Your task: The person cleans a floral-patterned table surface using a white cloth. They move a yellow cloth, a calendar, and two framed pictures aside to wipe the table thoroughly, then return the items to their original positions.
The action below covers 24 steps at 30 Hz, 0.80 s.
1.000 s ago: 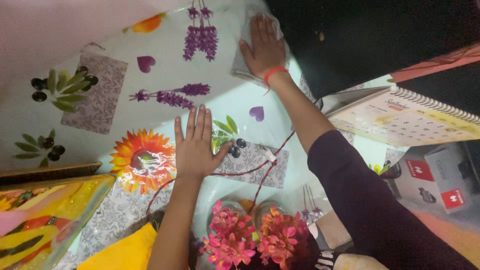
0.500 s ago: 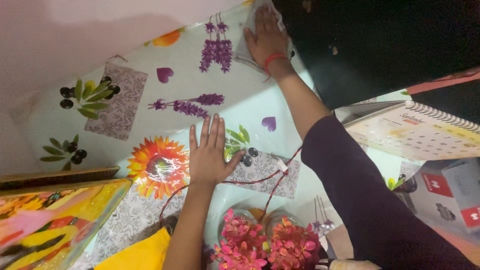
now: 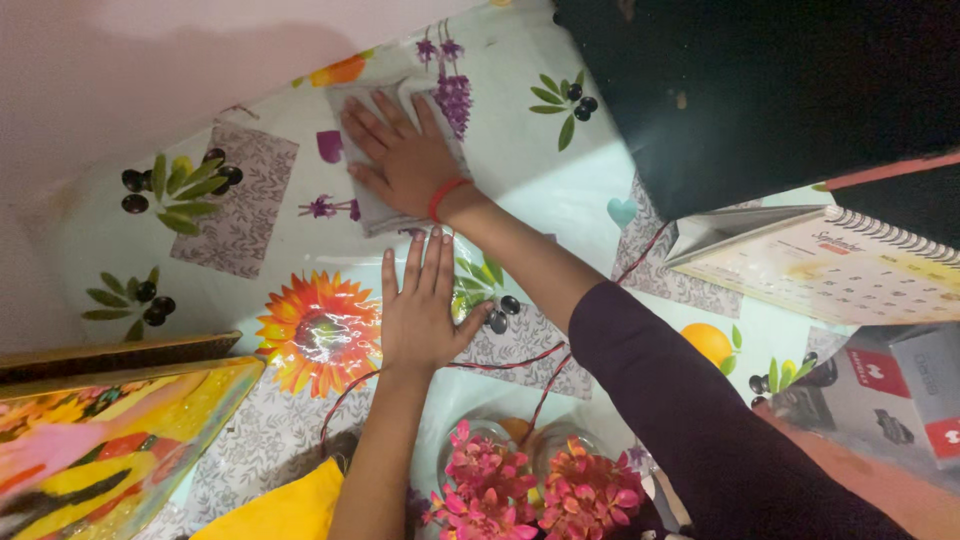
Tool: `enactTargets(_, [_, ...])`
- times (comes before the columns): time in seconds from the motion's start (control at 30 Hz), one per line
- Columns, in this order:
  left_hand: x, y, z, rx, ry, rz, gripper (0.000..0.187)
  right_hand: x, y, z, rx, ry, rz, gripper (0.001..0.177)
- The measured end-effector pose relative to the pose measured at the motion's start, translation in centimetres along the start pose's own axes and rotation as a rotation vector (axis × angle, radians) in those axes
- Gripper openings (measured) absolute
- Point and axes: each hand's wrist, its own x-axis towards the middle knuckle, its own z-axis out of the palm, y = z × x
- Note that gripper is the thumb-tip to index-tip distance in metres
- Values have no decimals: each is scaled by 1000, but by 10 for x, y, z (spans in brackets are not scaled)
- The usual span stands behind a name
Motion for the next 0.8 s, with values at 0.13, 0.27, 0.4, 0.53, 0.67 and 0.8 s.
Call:
enactTargets(0.13, [0, -1, 2, 21, -48, -17, 99, -6, 42, -1, 16, 4, 21, 68])
enactTargets(0.27, [0, 0, 2, 34, -58, -16, 100, -14, 107, -4, -7, 30, 141, 70])
enactTargets(0.4, [0, -1, 3, 51, -59, -15, 100, -21, 160, -3, -47, 34, 332, 69])
enactTargets(0.53, [1, -2, 2, 31, -49, -17, 99, -17, 173, 2, 20, 169, 453, 69])
enactTargets(0.67, [0, 0, 1, 39, -47, -10, 100, -5, 129, 2, -117, 78, 458, 71])
enactTargets(0.8, [1, 1, 3, 49, -44, -11, 99, -2, 41, 11, -45, 58, 270, 76])
